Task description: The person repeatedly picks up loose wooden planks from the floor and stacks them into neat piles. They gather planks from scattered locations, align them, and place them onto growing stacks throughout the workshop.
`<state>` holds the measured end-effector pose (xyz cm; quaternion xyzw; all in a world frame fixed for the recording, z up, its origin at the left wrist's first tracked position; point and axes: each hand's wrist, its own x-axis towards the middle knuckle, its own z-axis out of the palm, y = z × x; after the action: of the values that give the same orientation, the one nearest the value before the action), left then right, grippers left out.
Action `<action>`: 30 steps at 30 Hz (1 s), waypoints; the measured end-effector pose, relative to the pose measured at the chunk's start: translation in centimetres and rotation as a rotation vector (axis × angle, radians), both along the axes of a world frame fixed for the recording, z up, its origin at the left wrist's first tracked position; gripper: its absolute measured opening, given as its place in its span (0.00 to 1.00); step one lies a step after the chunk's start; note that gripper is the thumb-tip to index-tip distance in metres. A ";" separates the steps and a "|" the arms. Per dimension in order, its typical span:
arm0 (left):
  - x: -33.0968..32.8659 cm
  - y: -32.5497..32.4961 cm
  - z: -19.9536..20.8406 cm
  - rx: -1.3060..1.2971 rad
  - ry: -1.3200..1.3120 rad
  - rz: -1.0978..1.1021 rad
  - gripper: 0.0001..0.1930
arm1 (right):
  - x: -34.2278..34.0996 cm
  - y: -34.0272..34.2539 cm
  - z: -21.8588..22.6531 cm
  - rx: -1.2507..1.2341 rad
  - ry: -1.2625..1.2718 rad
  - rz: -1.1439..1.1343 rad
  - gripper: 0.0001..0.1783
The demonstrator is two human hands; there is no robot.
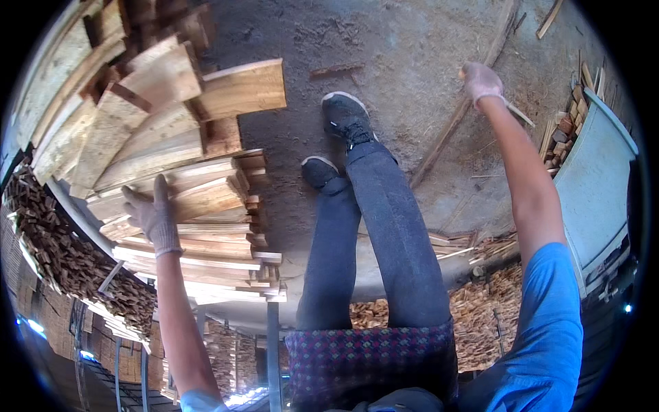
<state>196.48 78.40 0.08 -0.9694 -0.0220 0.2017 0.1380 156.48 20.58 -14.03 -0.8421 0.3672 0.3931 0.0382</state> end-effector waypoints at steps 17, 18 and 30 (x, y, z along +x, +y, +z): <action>1.7 -9.4 6.3 -0.534 -0.017 -0.730 0.38 | -8.5 11.2 0.9 -0.109 -0.087 -0.135 0.42; 0.4 -7.5 5.3 -0.521 0.027 -0.749 0.40 | -8.2 9.8 -0.9 -0.173 -0.133 0.032 0.41; -16.7 -6.1 16.9 -0.400 0.423 -0.579 0.39 | -5.6 6.7 10.9 0.305 -0.255 0.188 0.10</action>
<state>179.79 72.27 17.01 -0.8805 0.3201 0.3496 -0.0005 150.84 27.26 -3.13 -0.9002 0.2153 0.3360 0.1744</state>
